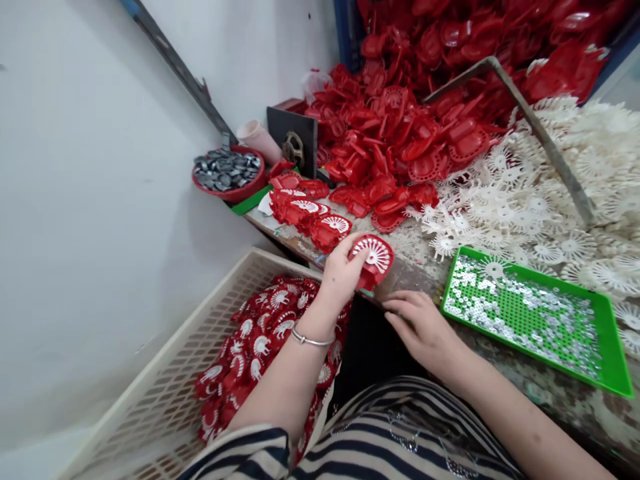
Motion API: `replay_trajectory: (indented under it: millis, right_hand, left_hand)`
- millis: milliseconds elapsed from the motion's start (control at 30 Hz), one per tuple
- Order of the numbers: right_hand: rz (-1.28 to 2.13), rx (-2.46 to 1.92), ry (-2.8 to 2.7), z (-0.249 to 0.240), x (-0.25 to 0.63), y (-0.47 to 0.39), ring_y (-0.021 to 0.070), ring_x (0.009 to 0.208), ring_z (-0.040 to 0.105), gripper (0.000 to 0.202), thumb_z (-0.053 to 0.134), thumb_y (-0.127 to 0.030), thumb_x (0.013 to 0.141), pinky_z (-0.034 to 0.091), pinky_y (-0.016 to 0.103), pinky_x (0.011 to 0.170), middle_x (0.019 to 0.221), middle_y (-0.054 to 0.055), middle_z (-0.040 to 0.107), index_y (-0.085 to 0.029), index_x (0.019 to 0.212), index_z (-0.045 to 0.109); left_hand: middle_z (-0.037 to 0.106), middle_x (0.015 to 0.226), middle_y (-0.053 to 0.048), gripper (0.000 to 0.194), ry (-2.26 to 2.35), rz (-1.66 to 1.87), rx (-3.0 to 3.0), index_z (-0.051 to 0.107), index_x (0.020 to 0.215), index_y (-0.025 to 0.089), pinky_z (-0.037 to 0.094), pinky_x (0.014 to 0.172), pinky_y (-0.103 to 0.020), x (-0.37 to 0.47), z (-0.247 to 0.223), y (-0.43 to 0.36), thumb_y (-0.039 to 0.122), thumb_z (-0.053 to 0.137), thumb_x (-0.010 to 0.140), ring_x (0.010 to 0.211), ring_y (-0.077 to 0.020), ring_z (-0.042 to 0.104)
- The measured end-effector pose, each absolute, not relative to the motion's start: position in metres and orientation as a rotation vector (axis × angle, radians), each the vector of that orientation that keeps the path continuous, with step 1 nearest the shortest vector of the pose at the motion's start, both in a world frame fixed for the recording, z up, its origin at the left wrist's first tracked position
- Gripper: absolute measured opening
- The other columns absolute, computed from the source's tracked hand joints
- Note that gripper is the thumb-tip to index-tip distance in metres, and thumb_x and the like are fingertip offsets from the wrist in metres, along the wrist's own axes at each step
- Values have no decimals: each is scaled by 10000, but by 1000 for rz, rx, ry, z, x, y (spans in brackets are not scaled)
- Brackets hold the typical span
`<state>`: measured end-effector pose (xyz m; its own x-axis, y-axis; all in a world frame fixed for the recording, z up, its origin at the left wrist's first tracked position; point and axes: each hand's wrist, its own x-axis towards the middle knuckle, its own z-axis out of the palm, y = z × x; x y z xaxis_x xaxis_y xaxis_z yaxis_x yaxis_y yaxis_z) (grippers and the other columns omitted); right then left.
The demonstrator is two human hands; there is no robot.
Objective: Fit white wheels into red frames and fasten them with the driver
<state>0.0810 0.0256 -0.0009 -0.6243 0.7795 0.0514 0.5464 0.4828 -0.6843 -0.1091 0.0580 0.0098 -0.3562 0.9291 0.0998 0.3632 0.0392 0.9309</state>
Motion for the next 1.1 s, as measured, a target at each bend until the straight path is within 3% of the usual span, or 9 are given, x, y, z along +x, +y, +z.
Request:
replay_trajectory:
  millis: [200,300,433,567,700,800,1000,1100]
  right_hand:
    - [709,-1238,-2624,-1,27,52,316,1144,530,236,503,-198,953,468,486,919,1225,100,650,-164,1067,707]
    - [631,-1304,-2654,-3,19,64,306,1168,519,270,476,-185,964,458,462,921,1265,100,632,-158,1133,685]
    - [561,-1336,-2692,4,26,76,273,1132,546,235,508,-261,974,455,413,924,1207,67,661,-200,1059,718]
    - [419,-1407,-2654,23,41,113,238,1108,561,260,481,-276,986,429,374,989,1178,73,661,-200,1060,718]
    - [170,-1623,-2482,33,48,179,302,1267,446,368,446,-182,961,371,411,1059,1386,190,506,-72,1285,582]
    - [41,-1753,-2386,31,49,218,339,1302,392,445,512,-188,928,372,442,1033,1449,217,431,-53,1351,492]
    - [14,-1829,-2398,31,58,243,257,1118,546,234,553,-310,953,398,467,988,1132,98,629,-142,1100,623]
    - [70,-1863,-2349,42,75,244,230,994,590,195,535,-312,940,423,385,890,1011,78,662,-167,1013,643]
  left_hand:
    - [752,1005,-89,251,2010,1123,1507,693,1025,160,513,933,-405,-136,-2,91,229,564,820,966,-250,685]
    - [746,989,-129,221,2090,1116,1591,707,955,160,471,976,-483,-139,-12,105,206,547,808,998,-300,667]
    - [708,1069,-187,237,2167,1207,1699,711,951,136,402,1032,-530,-139,-18,113,158,556,774,1096,-339,618]
    - [685,1126,-166,243,2206,1379,1757,704,1030,151,404,1037,-490,-134,-16,101,196,553,845,1116,-296,600]
    - [694,1080,-109,202,2127,1761,1896,688,1064,175,454,1001,-414,-122,-8,71,201,551,919,1060,-221,627]
    - [693,1030,-71,210,1981,1872,1956,676,1075,192,498,939,-363,-110,-6,43,126,562,911,999,-186,643]
    - [713,947,-27,276,1725,1739,1860,698,1026,242,548,838,-291,-93,-19,7,53,572,870,901,-162,672]
    - [722,939,-22,297,1626,1719,1839,703,1020,246,559,828,-276,-93,-23,3,37,565,860,887,-156,684]
